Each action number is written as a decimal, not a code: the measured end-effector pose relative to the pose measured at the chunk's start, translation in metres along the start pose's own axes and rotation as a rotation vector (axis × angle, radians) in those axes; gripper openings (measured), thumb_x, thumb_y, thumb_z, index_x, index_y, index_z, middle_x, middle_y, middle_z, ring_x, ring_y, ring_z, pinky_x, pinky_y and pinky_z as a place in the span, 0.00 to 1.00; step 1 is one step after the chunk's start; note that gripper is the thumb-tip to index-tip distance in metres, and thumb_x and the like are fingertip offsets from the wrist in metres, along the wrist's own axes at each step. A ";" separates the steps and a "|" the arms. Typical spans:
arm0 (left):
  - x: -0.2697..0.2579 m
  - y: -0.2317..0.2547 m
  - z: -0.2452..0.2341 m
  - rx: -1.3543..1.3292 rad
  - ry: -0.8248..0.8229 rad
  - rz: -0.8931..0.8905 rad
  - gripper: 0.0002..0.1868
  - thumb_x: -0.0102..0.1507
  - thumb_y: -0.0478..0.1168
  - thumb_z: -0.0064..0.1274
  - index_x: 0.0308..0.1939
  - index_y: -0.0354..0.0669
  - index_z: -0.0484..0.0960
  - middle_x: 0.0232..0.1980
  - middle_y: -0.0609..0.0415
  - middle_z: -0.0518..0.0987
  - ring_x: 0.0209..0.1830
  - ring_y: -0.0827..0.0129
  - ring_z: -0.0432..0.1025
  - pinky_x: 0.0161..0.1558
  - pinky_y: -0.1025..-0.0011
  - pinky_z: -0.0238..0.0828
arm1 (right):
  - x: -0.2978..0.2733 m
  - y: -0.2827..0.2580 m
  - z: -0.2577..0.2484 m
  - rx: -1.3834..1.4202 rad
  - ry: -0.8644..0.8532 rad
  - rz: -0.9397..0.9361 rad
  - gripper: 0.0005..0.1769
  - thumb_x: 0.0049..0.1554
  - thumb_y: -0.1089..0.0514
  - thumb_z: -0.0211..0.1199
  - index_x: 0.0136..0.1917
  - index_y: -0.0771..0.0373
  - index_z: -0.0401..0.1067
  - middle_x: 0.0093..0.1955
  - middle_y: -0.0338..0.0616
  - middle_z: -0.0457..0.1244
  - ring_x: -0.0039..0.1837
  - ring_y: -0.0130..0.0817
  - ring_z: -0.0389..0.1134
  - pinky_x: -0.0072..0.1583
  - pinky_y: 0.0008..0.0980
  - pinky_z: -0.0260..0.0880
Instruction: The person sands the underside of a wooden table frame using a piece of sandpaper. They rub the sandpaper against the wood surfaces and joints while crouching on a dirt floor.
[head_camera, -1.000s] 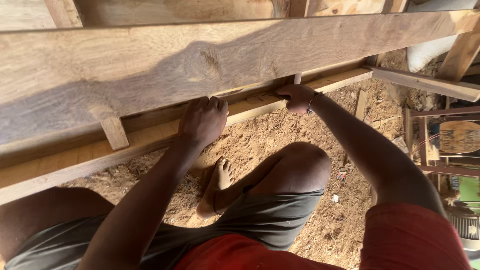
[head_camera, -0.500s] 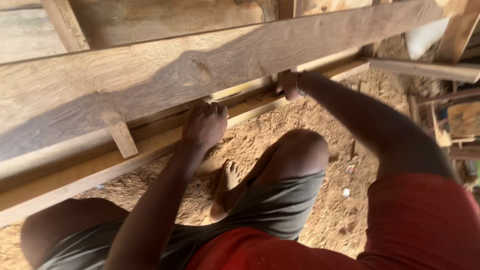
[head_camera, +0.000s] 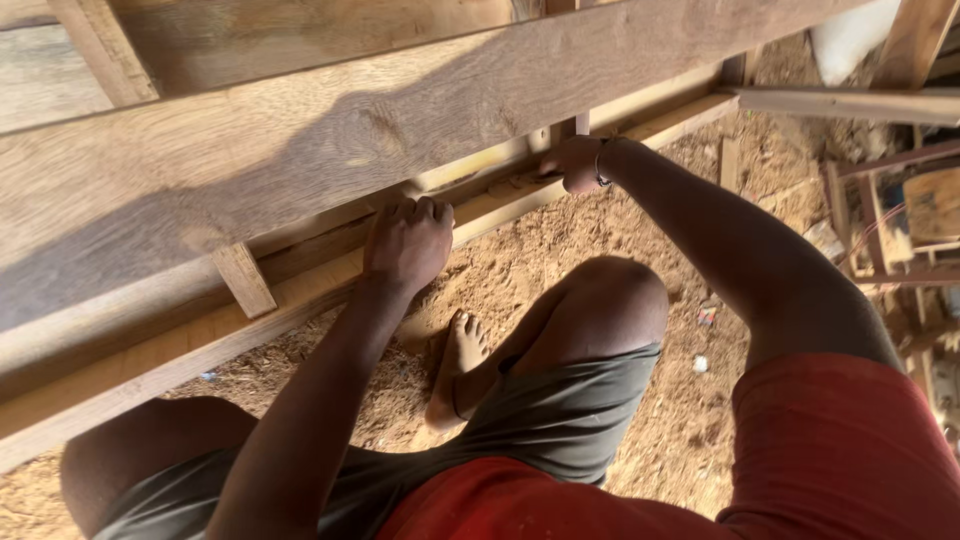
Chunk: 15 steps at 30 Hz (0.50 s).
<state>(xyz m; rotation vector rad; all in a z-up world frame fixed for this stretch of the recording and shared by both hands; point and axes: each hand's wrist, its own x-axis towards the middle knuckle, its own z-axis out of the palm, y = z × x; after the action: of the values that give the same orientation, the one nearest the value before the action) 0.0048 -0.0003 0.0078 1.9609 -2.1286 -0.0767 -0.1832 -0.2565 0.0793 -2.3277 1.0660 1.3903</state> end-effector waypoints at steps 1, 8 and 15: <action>0.002 -0.001 -0.001 0.001 -0.004 -0.005 0.11 0.69 0.40 0.47 0.37 0.36 0.79 0.35 0.44 0.83 0.29 0.67 0.77 0.35 0.67 0.79 | -0.006 -0.001 -0.011 -0.001 -0.043 0.054 0.43 0.54 0.75 0.53 0.77 0.41 0.63 0.73 0.47 0.62 0.65 0.47 0.69 0.64 0.44 0.74; 0.001 0.001 0.000 -0.028 0.007 -0.028 0.12 0.66 0.40 0.46 0.44 0.34 0.80 0.36 0.44 0.83 0.29 0.67 0.77 0.34 0.67 0.79 | 0.004 -0.023 -0.020 -0.137 -0.044 -0.120 0.23 0.70 0.50 0.52 0.77 0.41 0.64 0.76 0.47 0.60 0.73 0.46 0.60 0.72 0.50 0.56; 0.001 0.003 0.003 -0.028 -0.051 -0.059 0.11 0.69 0.38 0.42 0.40 0.36 0.78 0.34 0.46 0.83 0.30 0.67 0.76 0.40 0.66 0.78 | -0.001 -0.022 -0.022 -0.154 -0.062 -0.025 0.38 0.56 0.67 0.51 0.76 0.41 0.63 0.74 0.45 0.61 0.63 0.45 0.72 0.66 0.47 0.74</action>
<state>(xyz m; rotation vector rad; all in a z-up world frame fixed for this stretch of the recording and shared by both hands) 0.0015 -0.0017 0.0057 2.0269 -2.0888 -0.1671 -0.1542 -0.2517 0.0882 -2.3763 0.9403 1.5766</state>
